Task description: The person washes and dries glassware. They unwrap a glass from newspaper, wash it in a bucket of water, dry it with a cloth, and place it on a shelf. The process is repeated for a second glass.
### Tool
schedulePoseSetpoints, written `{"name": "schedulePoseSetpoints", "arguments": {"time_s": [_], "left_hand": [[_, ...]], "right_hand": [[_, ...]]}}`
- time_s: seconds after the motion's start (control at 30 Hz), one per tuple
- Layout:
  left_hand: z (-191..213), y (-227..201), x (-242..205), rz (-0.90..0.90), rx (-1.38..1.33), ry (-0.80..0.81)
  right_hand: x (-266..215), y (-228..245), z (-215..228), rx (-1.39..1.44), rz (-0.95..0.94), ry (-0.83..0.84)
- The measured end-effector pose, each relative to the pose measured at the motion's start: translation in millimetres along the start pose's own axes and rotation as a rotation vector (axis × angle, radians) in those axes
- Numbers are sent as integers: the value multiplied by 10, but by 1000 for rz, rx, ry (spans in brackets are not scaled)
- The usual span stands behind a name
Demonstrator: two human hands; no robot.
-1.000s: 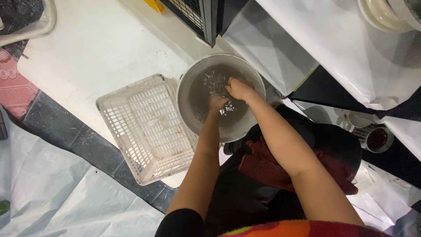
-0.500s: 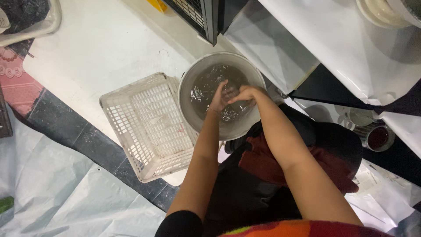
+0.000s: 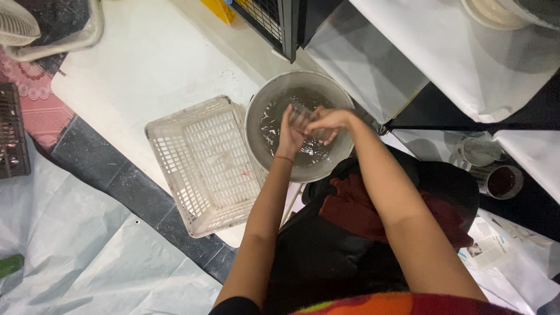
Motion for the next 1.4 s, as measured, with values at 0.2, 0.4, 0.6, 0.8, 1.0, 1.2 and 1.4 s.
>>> {"name": "schedulePoseSetpoints", "arguments": {"time_s": [0.2,0.4,0.6,0.8,1.0,1.2,1.4], "left_hand": [[-158,-353,-811,-386,-147,338],[-139,-875,-1609,-892,483,421],[-432,-988,-2049,-961,606,332],[-510,-794,-2127,-903,805,54],[-338,-768,-1945,-714,488,91],[-662,-434,-2521,-343,-45,459],[-792,-402,-2377,-194,-458,193]], "right_hand": [[-756,331,256,140,74,181],[-1491,512,175,71,276,43],[-1713,387,111,238,412,-434],[-1766,312,95,504,565,-705],[-2038,279,-38,668,581,-730],[-2410,258,-553,554,784,-1010],[-2823,340,-835,162,787,-863]]}}
Point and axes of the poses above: each hand's wrist, its own x-axis towards the middle knuckle, its own z-axis out of the back of the hand, y = z × x, the point moved 1 cm from there along x, towards the middle knuckle, and after that the axes turned 15 degrees about -y, right-handed, at the moved point
